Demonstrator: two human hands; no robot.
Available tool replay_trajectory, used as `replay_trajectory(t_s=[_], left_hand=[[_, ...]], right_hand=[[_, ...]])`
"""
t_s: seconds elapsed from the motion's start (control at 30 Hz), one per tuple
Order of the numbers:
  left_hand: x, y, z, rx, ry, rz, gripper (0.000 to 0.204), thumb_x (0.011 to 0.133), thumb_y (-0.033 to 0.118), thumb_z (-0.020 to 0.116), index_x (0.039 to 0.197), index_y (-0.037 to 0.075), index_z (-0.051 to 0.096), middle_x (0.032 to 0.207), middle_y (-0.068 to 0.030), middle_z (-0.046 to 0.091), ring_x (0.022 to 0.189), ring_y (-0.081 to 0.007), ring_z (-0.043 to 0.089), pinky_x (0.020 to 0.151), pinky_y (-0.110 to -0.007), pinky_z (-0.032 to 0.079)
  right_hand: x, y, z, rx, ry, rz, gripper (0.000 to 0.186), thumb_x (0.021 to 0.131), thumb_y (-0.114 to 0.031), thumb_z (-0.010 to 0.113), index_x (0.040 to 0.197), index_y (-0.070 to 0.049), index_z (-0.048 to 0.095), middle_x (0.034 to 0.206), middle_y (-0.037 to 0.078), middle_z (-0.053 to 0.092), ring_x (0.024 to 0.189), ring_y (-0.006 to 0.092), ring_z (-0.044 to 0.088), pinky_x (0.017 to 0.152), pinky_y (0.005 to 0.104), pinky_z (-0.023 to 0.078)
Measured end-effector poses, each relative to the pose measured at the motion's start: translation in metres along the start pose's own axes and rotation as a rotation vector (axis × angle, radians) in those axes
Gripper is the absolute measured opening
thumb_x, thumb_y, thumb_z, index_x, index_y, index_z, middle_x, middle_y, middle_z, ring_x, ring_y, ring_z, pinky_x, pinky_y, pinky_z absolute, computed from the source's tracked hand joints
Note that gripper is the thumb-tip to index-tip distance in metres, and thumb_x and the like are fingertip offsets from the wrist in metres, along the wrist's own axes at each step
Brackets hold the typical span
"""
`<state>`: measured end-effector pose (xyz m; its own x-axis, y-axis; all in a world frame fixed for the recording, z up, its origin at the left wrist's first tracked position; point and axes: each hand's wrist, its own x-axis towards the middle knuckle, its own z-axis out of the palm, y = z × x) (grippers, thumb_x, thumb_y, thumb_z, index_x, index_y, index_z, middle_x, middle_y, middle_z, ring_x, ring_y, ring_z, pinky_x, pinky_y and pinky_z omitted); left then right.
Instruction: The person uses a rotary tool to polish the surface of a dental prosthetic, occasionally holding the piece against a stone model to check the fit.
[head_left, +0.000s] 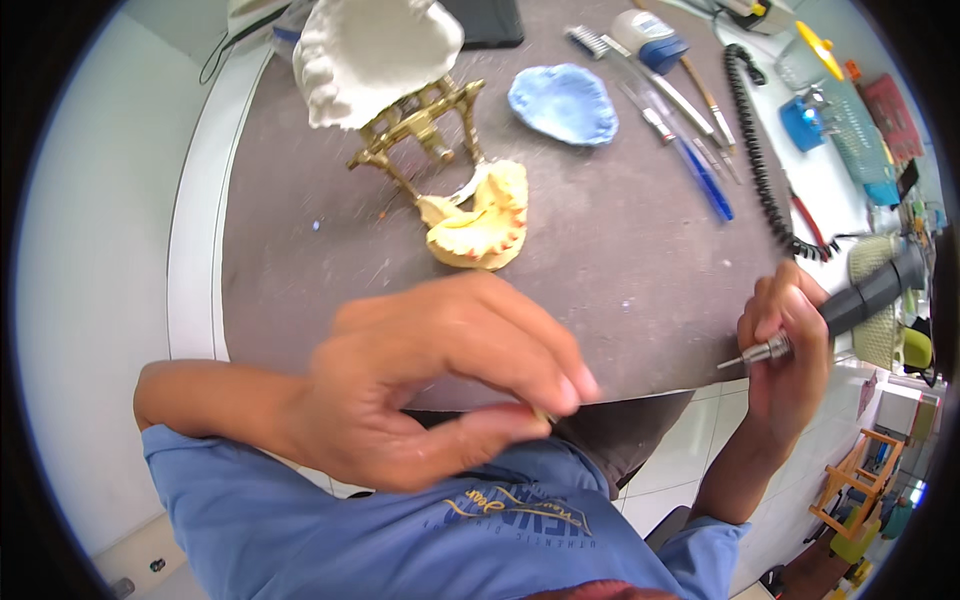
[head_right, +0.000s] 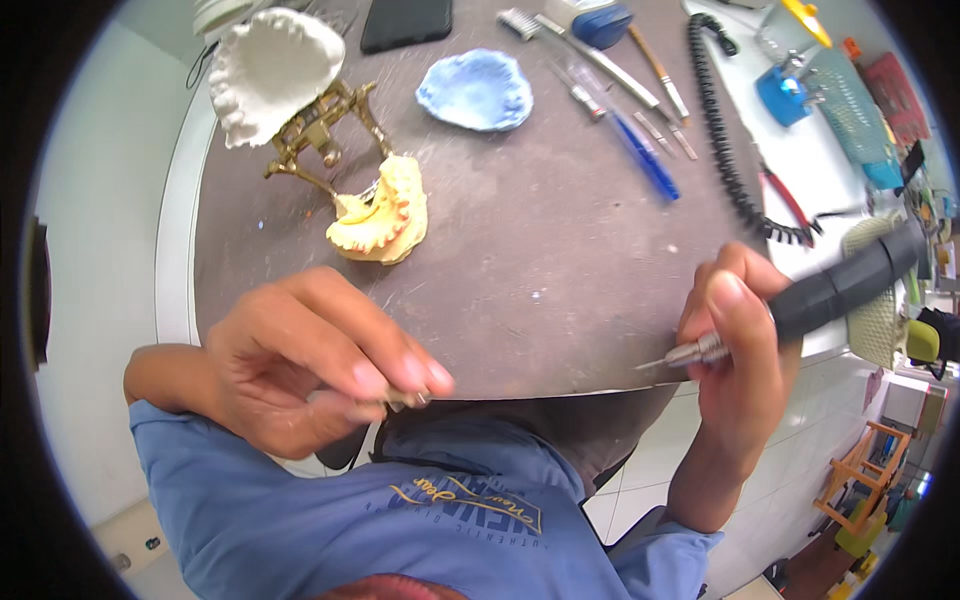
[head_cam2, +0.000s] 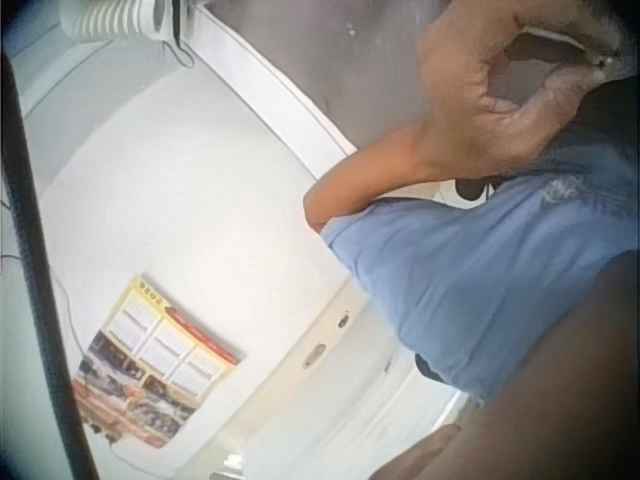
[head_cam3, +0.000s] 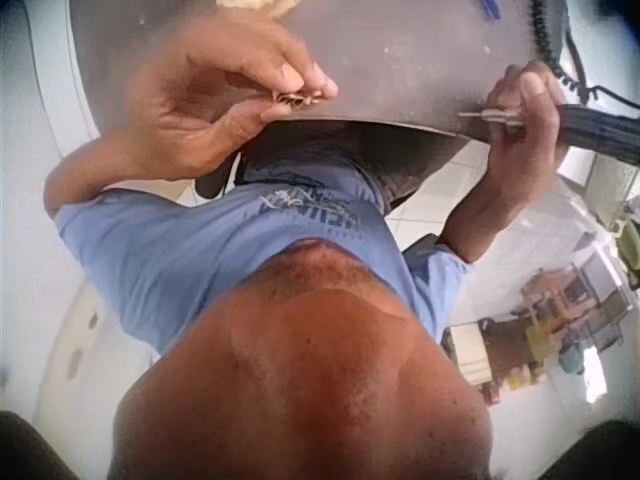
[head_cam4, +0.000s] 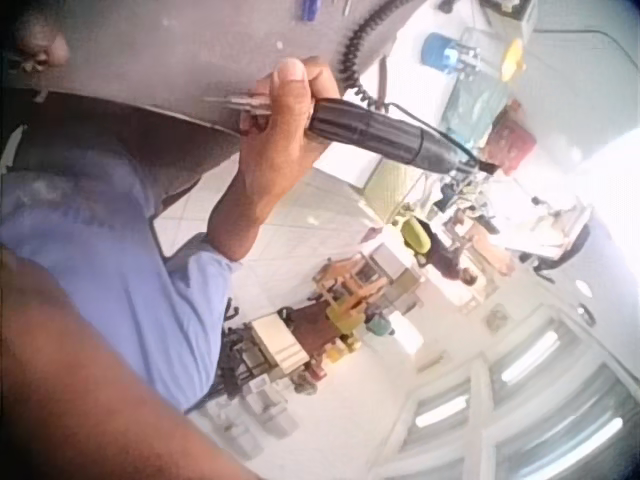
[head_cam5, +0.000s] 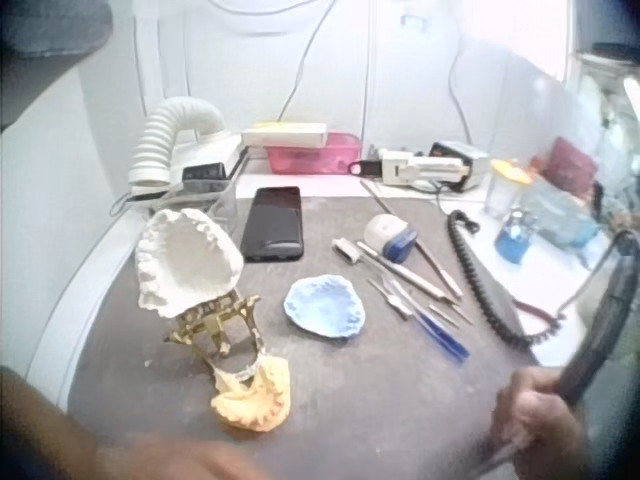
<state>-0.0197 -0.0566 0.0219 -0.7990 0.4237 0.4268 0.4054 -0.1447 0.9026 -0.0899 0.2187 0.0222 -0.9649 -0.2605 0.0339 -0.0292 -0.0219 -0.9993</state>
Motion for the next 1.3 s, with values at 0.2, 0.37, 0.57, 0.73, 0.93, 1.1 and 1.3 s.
replay_trajectory(t_s=[0.2,0.37,0.57,0.73,0.93,1.1,1.3], left_hand=[[0.022,0.022,-0.035,0.430,0.279,0.099,0.019,0.092,0.006,0.052,0.109,0.000,0.048,0.100,-0.0131,0.054,0.092,-0.0196,0.060,0.069,-0.025,0.050],[0.036,0.036,-0.050,0.591,0.445,0.194,0.024,0.092,0.006,0.052,0.114,0.000,0.049,0.097,-0.0094,0.058,0.088,-0.0143,0.058,0.071,-0.024,0.046],[0.027,0.036,-0.048,0.773,0.310,0.136,0.019,0.088,-0.002,0.054,0.106,0.000,0.058,0.097,-0.0072,0.059,0.088,-0.0125,0.056,0.076,-0.025,0.046],[0.023,0.015,-0.044,1.025,0.210,0.164,0.029,0.079,0.004,0.067,0.107,0.006,0.063,0.082,-0.0043,0.063,0.070,-0.0121,0.061,0.064,-0.023,0.050],[0.021,0.001,-0.043,0.802,0.193,0.146,0.039,0.079,0.001,0.067,0.117,0.002,0.056,0.082,-0.0081,0.064,0.076,-0.0137,0.064,0.067,-0.025,0.053],[0.019,0.000,-0.041,0.759,0.181,0.148,0.040,0.080,0.001,0.067,0.117,0.001,0.054,0.082,-0.0092,0.064,0.076,-0.0141,0.064,0.068,-0.026,0.053],[0.011,0.003,-0.040,0.820,0.172,0.134,0.052,0.073,0.012,0.076,0.117,0.003,0.051,0.092,-0.0101,0.063,0.083,-0.0172,0.064,0.073,-0.029,0.053]], right_hand=[[0.037,-0.016,-0.016,-0.670,0.152,-0.089,0.021,0.078,-0.015,0.064,0.090,0.000,0.056,0.066,-0.004,0.048,0.056,0.0037,0.042,0.050,0.0202,0.032],[0.045,-0.028,-0.012,-1.100,0.128,-0.032,0.039,0.076,-0.019,0.065,0.109,0.001,0.057,0.057,0.001,0.046,0.053,0.0089,0.043,0.052,0.0269,0.037],[0.050,-0.018,-0.008,-1.434,0.207,-0.327,0.036,0.078,-0.023,0.069,0.107,-0.004,0.059,0.062,0.005,0.055,0.053,0.0159,0.053,0.052,0.0295,0.041],[0.036,-0.030,0.026,-1.027,0.196,-0.574,0.022,0.079,-0.014,0.069,0.098,-0.006,0.065,0.082,0.006,0.062,0.064,0.0153,0.060,0.054,0.0289,0.046],[0.048,-0.017,0.085,-0.702,-0.228,-0.985,0.020,0.074,-0.009,0.071,0.092,-0.007,0.065,0.082,0.007,0.063,0.065,0.0187,0.062,0.054,0.0300,0.047],[0.058,-0.016,0.089,-0.737,-0.360,-1.048,0.014,0.073,-0.006,0.071,0.086,-0.007,0.066,0.077,0.006,0.062,0.065,0.0221,0.061,0.054,0.0317,0.047],[0.058,-0.015,0.088,-0.710,-0.418,-0.956,0.013,0.072,-0.003,0.070,0.084,-0.007,0.066,0.076,0.006,0.061,0.066,0.0221,0.062,0.056,0.0316,0.048]])
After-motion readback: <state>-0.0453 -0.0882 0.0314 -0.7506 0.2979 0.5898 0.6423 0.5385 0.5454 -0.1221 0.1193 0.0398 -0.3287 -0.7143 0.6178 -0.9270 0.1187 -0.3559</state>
